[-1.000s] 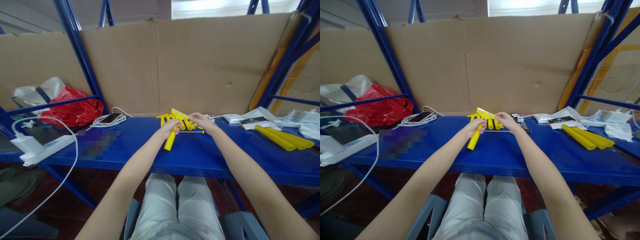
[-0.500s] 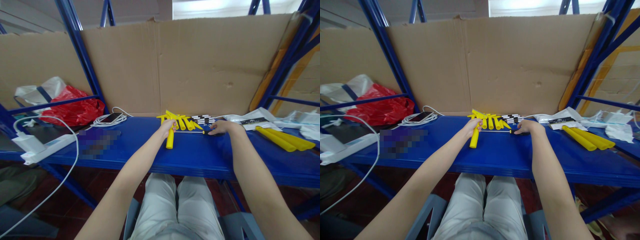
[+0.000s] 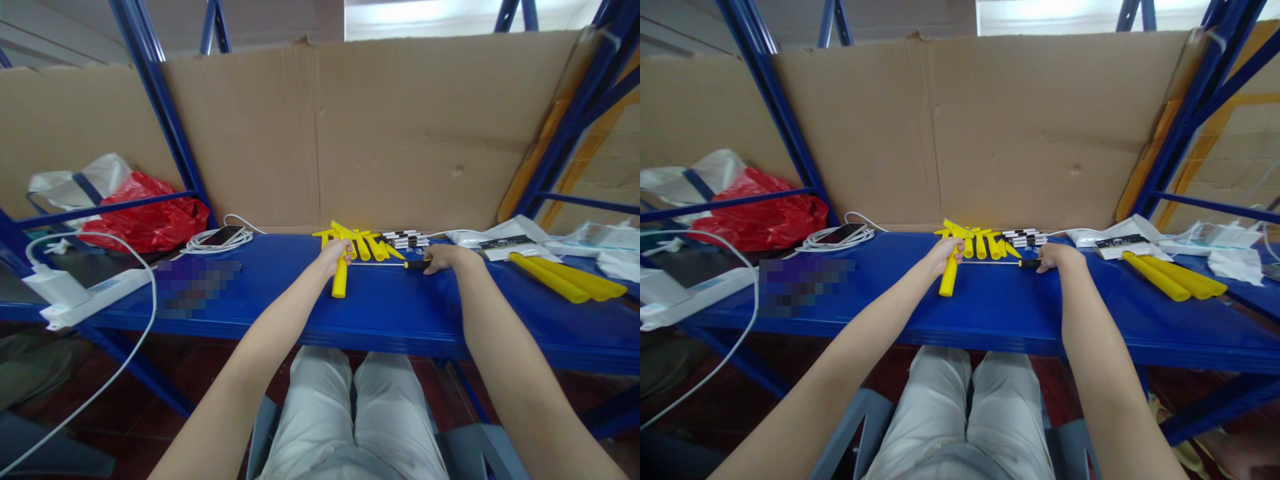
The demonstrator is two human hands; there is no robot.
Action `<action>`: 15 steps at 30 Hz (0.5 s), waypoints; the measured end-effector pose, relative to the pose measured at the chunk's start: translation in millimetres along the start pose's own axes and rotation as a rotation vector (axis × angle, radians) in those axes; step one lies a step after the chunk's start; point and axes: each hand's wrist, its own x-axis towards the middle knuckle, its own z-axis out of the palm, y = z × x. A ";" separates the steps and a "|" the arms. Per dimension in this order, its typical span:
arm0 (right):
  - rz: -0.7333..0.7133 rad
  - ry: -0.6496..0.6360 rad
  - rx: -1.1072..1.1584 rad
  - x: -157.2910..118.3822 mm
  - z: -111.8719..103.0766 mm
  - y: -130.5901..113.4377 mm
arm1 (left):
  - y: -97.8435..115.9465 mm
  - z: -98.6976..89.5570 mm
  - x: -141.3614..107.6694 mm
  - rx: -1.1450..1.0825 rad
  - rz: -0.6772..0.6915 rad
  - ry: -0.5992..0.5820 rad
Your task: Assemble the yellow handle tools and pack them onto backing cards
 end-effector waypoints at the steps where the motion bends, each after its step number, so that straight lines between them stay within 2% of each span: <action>1: 0.001 0.002 0.006 0.9 0.9 2.5 | 0.0 -0.1 0.1 -0.001 -0.003 0.001; 5: -0.012 0.003 0.033 3.3 2.2 7.5 | 0.1 -0.7 0.5 -0.024 -0.002 0.004; 9: -0.075 0.138 0.155 -9.0 -7.8 6.4 | 0.3 -0.9 0.9 -0.043 0.001 0.015; 12: -0.131 0.203 0.389 -28.3 -20.0 4.3 | 0.0 -0.8 1.8 -0.041 0.007 0.029; 15: -0.172 0.290 0.719 -42.2 -27.8 0.6 | -0.6 -0.9 3.4 -0.040 0.013 0.041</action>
